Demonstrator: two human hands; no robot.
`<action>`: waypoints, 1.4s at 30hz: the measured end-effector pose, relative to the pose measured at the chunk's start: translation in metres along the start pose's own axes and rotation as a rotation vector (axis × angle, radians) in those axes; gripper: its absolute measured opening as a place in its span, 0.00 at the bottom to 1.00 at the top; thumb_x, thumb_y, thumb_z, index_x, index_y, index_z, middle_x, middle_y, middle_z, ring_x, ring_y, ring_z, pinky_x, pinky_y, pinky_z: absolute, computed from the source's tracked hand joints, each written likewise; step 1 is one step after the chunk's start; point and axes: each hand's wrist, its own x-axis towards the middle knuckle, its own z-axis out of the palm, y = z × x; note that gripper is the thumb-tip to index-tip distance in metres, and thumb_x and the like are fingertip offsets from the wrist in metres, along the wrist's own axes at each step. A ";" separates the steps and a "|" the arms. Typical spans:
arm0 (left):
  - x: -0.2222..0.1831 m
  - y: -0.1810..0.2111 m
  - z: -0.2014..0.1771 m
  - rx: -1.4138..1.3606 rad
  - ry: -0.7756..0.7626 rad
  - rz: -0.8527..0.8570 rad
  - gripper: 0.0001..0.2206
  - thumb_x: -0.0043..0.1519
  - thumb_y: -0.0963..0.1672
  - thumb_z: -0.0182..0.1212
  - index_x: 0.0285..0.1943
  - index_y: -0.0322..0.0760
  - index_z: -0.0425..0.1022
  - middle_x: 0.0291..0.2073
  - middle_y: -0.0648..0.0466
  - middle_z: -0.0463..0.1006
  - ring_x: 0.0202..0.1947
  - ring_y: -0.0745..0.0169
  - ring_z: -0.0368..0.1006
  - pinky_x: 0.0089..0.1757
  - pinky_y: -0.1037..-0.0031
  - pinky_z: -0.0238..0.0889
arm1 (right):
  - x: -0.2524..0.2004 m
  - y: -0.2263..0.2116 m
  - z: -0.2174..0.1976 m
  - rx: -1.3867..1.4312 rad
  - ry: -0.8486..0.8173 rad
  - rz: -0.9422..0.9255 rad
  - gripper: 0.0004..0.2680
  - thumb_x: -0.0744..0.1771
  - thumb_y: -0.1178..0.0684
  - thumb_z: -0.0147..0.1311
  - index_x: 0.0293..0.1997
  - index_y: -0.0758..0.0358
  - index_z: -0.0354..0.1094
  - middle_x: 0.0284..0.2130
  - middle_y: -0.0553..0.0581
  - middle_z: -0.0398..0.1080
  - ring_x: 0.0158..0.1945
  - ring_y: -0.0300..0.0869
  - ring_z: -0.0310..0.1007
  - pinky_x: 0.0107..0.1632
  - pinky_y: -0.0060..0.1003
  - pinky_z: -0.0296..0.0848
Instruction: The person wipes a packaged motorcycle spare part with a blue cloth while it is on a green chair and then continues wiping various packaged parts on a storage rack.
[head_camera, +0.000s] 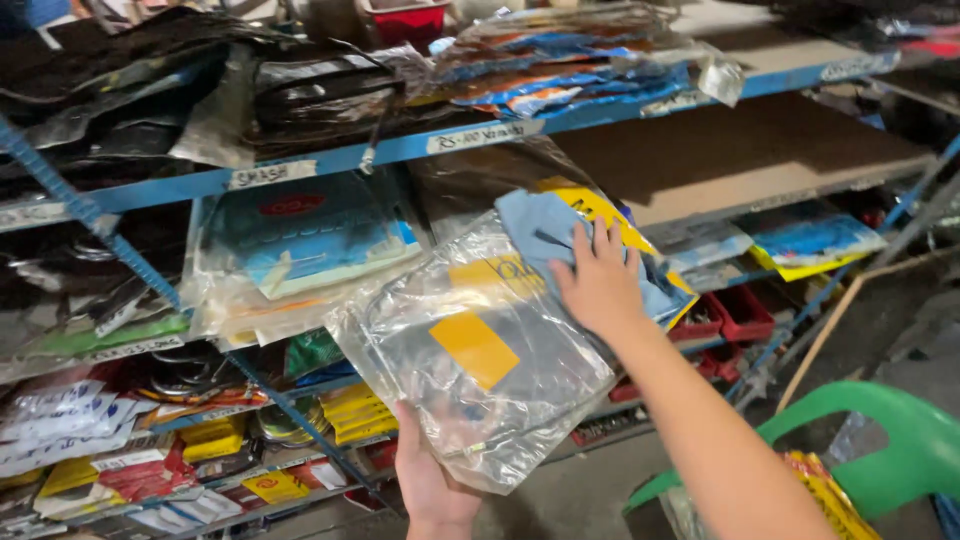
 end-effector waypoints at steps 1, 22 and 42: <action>-0.001 0.000 0.001 -0.011 0.040 -0.015 0.27 0.71 0.56 0.39 0.71 0.40 0.65 0.55 0.50 0.71 0.53 0.46 0.68 0.57 0.44 0.62 | -0.003 0.011 0.009 0.084 0.015 -0.058 0.22 0.68 0.46 0.50 0.66 0.72 0.59 0.66 0.76 0.58 0.68 0.70 0.56 0.63 0.63 0.55; 0.042 -0.002 -0.053 -0.026 -0.033 0.065 0.25 0.74 0.56 0.41 0.62 0.32 0.71 0.48 0.47 0.78 0.44 0.53 0.73 0.47 0.61 0.66 | -0.115 -0.077 -0.077 0.766 -0.087 -0.585 0.13 0.63 0.59 0.54 0.52 0.69 0.69 0.59 0.64 0.69 0.60 0.55 0.71 0.66 0.53 0.62; -0.013 -0.010 0.018 0.479 -1.062 0.603 0.41 0.57 0.28 0.50 0.82 0.39 0.46 0.79 0.49 0.53 0.79 0.43 0.49 0.75 0.51 0.42 | -0.137 0.059 -0.128 0.360 0.741 0.332 0.09 0.70 0.68 0.56 0.31 0.83 0.62 0.26 0.67 0.63 0.26 0.48 0.53 0.34 0.44 0.61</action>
